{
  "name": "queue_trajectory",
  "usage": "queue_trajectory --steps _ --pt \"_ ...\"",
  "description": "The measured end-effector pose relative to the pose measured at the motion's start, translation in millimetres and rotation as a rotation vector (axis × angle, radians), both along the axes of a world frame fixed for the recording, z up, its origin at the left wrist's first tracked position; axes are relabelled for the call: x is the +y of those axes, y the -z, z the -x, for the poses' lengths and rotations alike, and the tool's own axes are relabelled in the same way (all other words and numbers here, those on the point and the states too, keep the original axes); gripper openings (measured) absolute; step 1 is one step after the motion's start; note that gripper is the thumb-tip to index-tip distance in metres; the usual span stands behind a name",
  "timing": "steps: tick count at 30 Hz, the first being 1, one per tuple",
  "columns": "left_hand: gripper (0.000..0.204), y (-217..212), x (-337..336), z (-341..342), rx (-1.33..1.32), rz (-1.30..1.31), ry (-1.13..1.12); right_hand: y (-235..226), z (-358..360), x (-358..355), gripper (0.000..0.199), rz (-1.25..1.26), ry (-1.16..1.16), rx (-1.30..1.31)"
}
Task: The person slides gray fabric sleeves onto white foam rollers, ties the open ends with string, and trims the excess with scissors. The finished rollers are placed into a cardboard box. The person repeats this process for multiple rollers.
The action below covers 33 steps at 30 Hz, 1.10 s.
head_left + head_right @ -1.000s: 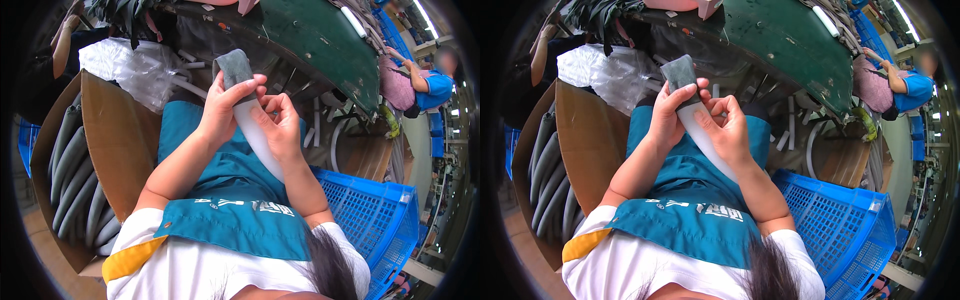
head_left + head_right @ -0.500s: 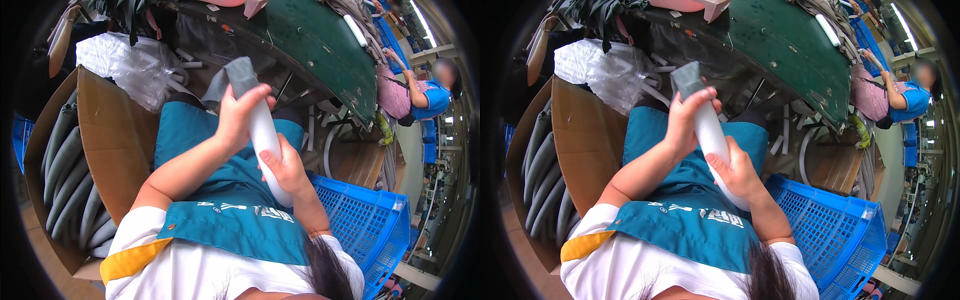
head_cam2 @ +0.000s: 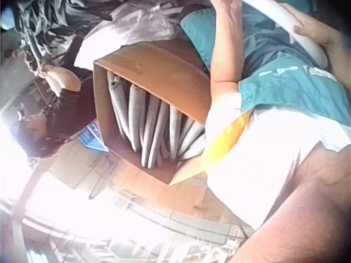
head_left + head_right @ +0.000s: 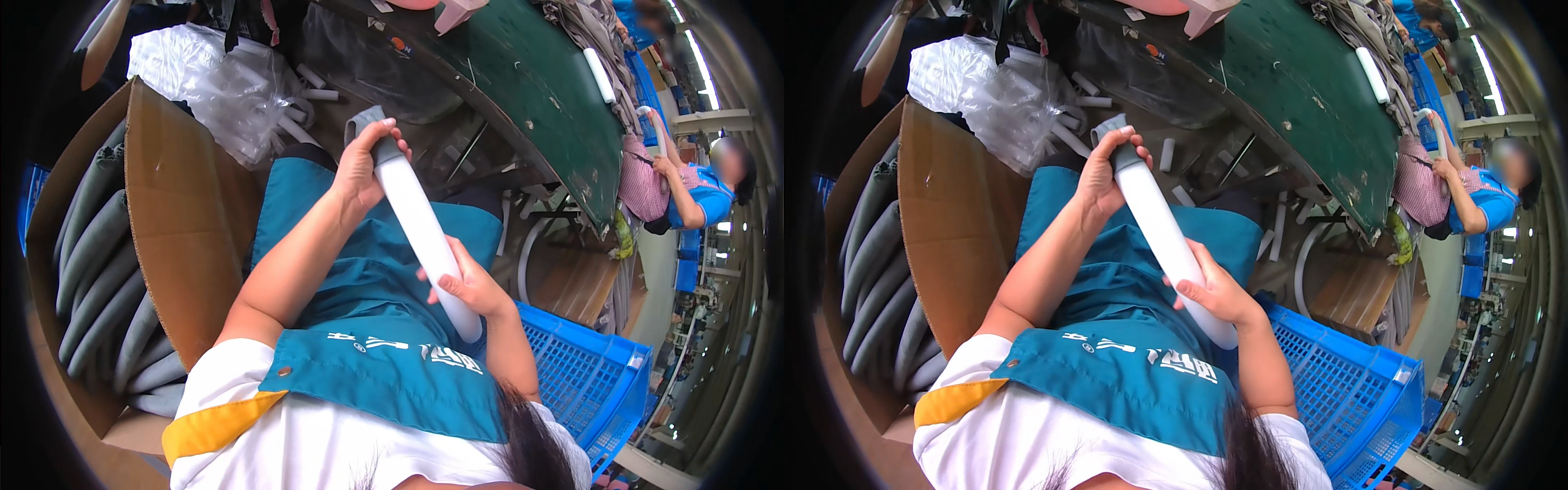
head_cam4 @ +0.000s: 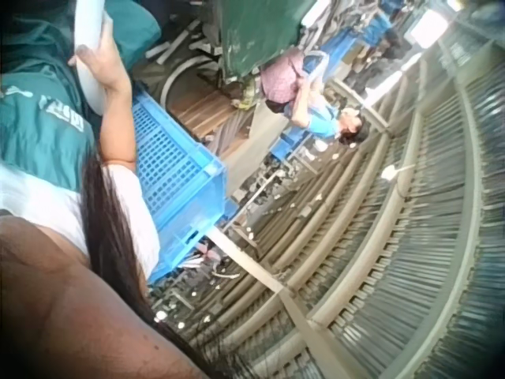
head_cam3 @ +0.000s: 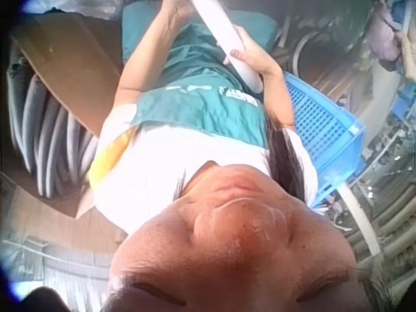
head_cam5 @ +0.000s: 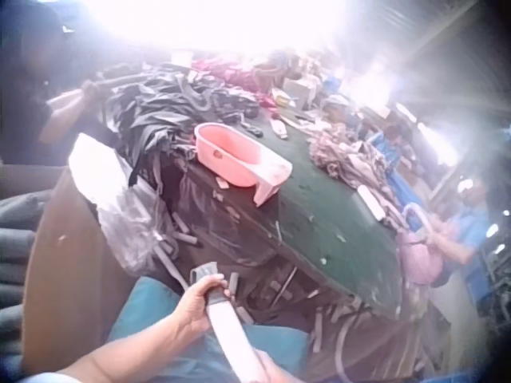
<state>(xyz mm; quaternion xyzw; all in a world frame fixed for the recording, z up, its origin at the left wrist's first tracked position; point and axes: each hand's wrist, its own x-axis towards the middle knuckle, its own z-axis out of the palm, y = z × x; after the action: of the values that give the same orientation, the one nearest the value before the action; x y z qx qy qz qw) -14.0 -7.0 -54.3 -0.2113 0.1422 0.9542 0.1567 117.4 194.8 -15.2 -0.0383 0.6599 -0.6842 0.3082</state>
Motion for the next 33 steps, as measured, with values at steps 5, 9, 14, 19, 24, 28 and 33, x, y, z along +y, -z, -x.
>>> queue_trajectory --steps 5,9,14,19,24,28,33 --pt "0.019 24 31 -29 0.027 -0.089 0.167 -34 -8 -20 0.054 -0.017 0.137 -0.235" --pt "0.027 64 68 -82 -0.327 -0.248 0.324 -28 10 -23 0.039 -0.153 0.252 -0.178" --pt "0.025 67 26 -23 -0.204 -0.058 0.151 -3 -17 -15 0.034 -0.347 0.209 -0.329" --pt "0.020 85 28 -23 -0.215 -0.187 0.131 0 -12 -29 0.034 -0.358 0.216 -0.345" --pt "0.023 55 45 -49 -0.108 -0.002 0.205 17 14 -40 0.029 -0.312 0.304 -0.320" --pt "0.026 64 37 -38 -0.111 -0.013 0.233 8 25 -40 0.034 -0.227 0.313 -0.333" --pt "0.021 72 21 -14 -0.188 -0.173 0.153 5 6 -35 0.036 -0.261 0.232 -0.400"
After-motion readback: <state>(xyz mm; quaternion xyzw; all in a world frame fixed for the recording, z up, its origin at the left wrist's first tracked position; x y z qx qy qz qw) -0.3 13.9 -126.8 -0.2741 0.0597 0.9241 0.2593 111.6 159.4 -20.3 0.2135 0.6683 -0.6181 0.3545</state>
